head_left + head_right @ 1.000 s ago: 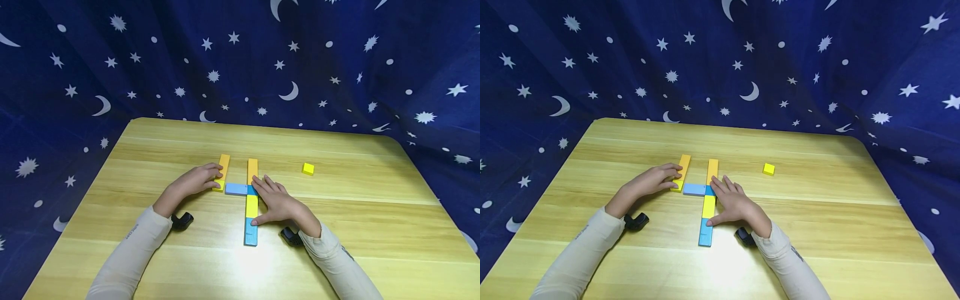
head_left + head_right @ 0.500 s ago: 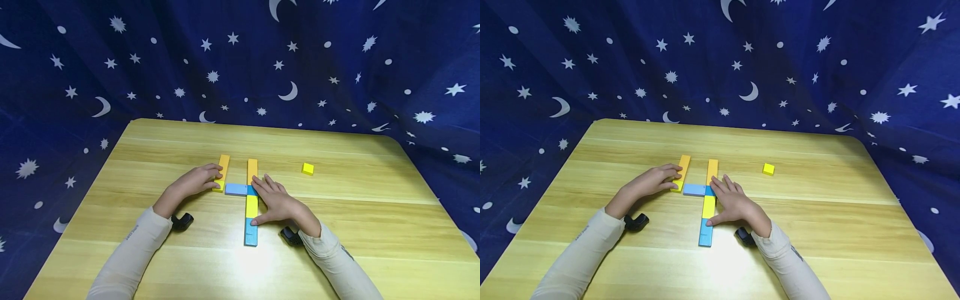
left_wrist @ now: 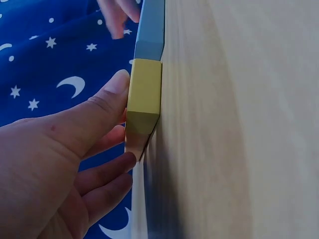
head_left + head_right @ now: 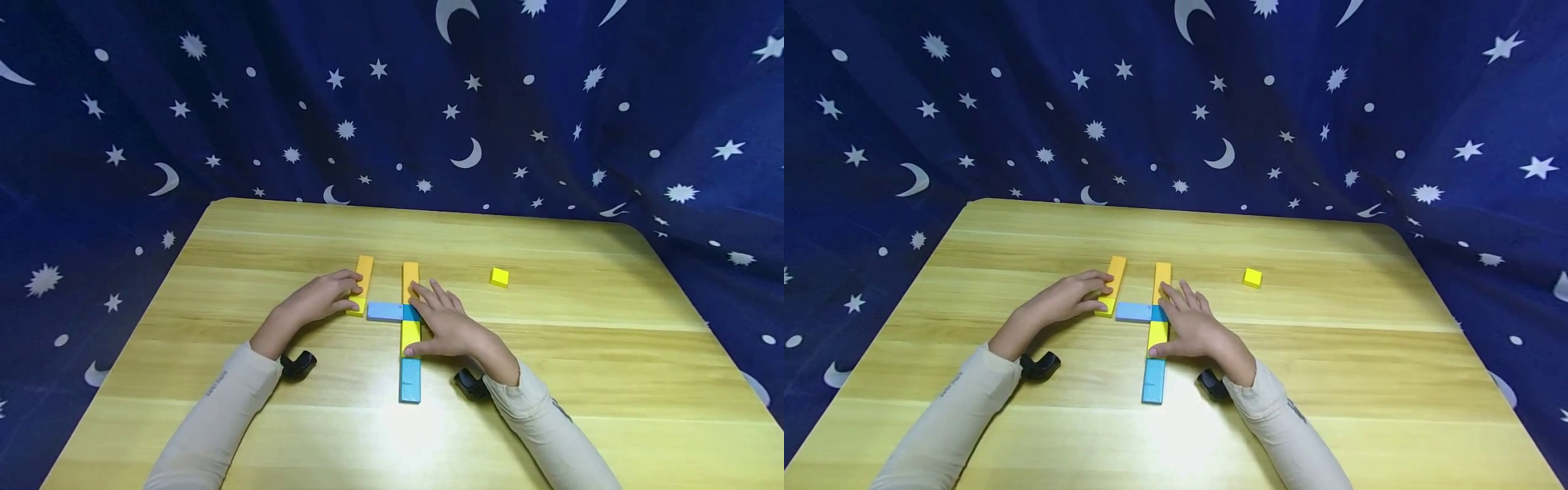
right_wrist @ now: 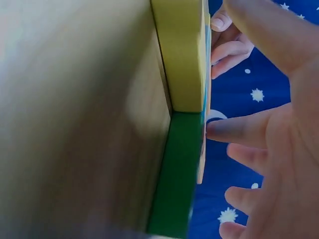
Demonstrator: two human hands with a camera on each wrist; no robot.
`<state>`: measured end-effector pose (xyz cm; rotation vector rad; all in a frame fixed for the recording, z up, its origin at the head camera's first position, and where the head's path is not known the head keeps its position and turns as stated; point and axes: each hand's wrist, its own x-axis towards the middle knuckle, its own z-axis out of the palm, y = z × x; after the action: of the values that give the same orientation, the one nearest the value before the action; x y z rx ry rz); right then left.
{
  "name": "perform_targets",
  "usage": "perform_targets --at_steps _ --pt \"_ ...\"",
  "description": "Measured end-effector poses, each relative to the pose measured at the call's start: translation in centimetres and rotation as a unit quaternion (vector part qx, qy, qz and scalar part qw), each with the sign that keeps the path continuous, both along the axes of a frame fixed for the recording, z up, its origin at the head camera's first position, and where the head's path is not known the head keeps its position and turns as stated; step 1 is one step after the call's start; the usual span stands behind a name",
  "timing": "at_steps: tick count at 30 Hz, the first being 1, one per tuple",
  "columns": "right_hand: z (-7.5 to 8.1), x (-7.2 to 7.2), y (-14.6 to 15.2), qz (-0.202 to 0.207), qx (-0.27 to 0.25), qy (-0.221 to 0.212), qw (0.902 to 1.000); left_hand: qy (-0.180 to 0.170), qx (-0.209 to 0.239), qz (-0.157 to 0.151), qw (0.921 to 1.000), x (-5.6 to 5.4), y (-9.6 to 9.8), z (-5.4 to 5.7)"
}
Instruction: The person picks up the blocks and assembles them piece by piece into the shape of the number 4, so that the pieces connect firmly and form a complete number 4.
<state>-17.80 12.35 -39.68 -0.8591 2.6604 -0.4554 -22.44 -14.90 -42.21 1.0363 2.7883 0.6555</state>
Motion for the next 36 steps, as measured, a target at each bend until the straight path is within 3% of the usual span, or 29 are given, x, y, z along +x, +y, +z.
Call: perform_targets --at_steps 4,9,15,20,24,30,36 --pt "0.6 -0.7 0.9 -0.029 -0.031 0.034 0.9985 -0.006 -0.002 0.001 1.0000 0.0 0.1 -0.1" --pt "1.7 -2.7 3.4 -0.116 -0.057 0.069 0.9893 -0.005 0.003 0.004 1.0000 0.0 0.2 0.0" --pt "1.6 -4.8 7.2 -0.202 -0.050 0.065 0.9760 -0.001 0.012 0.000 0.9999 0.0 0.1 -0.1" --pt "0.8 -5.4 10.4 -0.251 -0.009 0.071 0.9653 0.004 0.015 -0.002 0.9999 0.1 0.0 -0.2" --pt "0.0 -5.9 11.4 -0.260 0.024 0.087 0.9615 0.008 0.019 -0.002 0.9998 0.4 -0.4 -0.1" --pt "-0.6 -7.1 11.1 -0.222 0.048 0.113 0.9673 0.005 0.013 0.006 0.9999 0.5 -0.7 -0.1" --pt "0.2 -10.0 8.9 -0.212 0.047 0.080 0.9729 0.001 0.012 0.000 0.9999 0.3 -0.2 -0.1"
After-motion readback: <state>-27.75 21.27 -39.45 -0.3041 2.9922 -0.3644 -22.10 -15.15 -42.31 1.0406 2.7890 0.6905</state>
